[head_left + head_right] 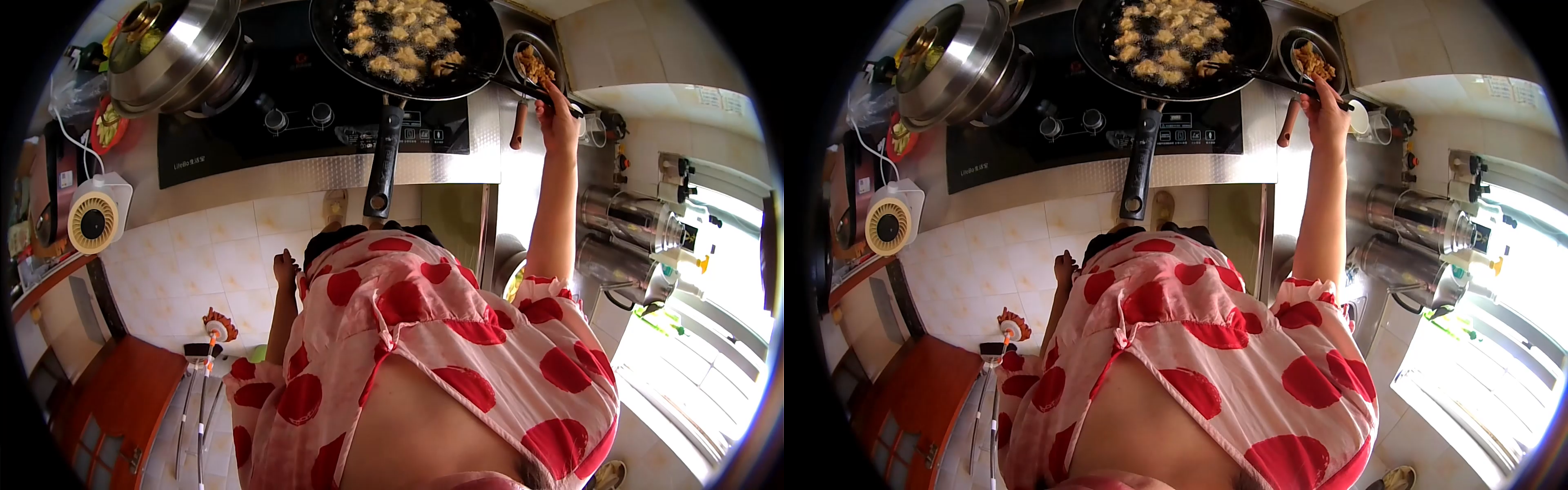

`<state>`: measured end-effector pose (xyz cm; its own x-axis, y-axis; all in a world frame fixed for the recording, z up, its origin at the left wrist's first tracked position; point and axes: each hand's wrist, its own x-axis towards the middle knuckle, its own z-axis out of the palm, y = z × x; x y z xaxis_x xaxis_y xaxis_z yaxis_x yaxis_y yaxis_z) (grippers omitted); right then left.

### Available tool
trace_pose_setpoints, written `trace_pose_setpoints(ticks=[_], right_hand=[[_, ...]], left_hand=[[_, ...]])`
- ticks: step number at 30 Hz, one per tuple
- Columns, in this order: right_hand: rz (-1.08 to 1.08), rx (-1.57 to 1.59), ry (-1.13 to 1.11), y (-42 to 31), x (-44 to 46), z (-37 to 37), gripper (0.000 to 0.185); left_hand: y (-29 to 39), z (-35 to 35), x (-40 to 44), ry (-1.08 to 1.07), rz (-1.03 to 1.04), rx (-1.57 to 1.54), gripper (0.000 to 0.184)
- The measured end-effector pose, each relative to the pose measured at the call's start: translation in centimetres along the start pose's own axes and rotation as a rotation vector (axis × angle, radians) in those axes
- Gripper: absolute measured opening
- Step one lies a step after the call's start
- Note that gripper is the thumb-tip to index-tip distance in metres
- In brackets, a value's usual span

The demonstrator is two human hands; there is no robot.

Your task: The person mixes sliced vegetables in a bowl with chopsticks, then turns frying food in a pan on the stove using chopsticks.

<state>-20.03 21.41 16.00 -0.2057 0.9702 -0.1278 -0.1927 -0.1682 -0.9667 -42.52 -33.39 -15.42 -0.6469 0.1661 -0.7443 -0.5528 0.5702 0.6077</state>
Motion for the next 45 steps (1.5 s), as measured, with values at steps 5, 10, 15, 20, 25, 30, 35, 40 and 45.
trace_pose_setpoints(ticks=[5, 10, 15, 20, 25, 30, 35, 40, 45], right_hand=[[-0.144, -0.228, 0.008, -1.5, -2.4, 2.9, 0.023], [-0.449, -0.457, -0.043, -2.0, -3.3, 5.6, 0.020], [-0.877, -0.878, -0.336, -1.1, -1.8, 7.8, 0.013], [-0.964, -1.003, -0.599, 1.3, -0.7, 8.9, 0.016], [-0.640, -0.644, -0.249, 1.7, 0.8, 8.2, 0.015], [-0.461, -0.429, -0.059, 0.8, 2.3, 6.7, 0.018], [-0.604, -0.517, -0.119, 0.2, 1.4, 7.5, 0.012], [-0.926, -0.868, -0.572, 0.2, -0.1, 10.9, 0.010], [-1.064, -0.975, -0.725, 1.8, 1.3, 12.1, 0.013]], left_hand=[[0.2, -0.1, -0.5, 0.009, 0.004, 0.015, 0.038], [-0.3, -0.3, -0.2, 0.006, 0.036, 0.046, 0.045], [-0.5, -0.1, 0.1, -0.004, 0.014, -0.002, 0.043], [-0.9, -0.1, 0.2, 0.003, -0.009, -0.026, 0.043], [-1.0, -0.4, -0.6, 0.025, 0.005, 0.006, 0.045], [-0.6, -0.5, -1.0, 0.035, 0.026, 0.060, 0.047], [-0.1, 0.1, -0.9, 0.009, -0.026, -0.006, 0.037], [0.1, 0.2, -1.0, 0.008, -0.041, -0.029, 0.037], [-0.5, -0.2, -1.4, 0.025, -0.047, -0.048, 0.037]])
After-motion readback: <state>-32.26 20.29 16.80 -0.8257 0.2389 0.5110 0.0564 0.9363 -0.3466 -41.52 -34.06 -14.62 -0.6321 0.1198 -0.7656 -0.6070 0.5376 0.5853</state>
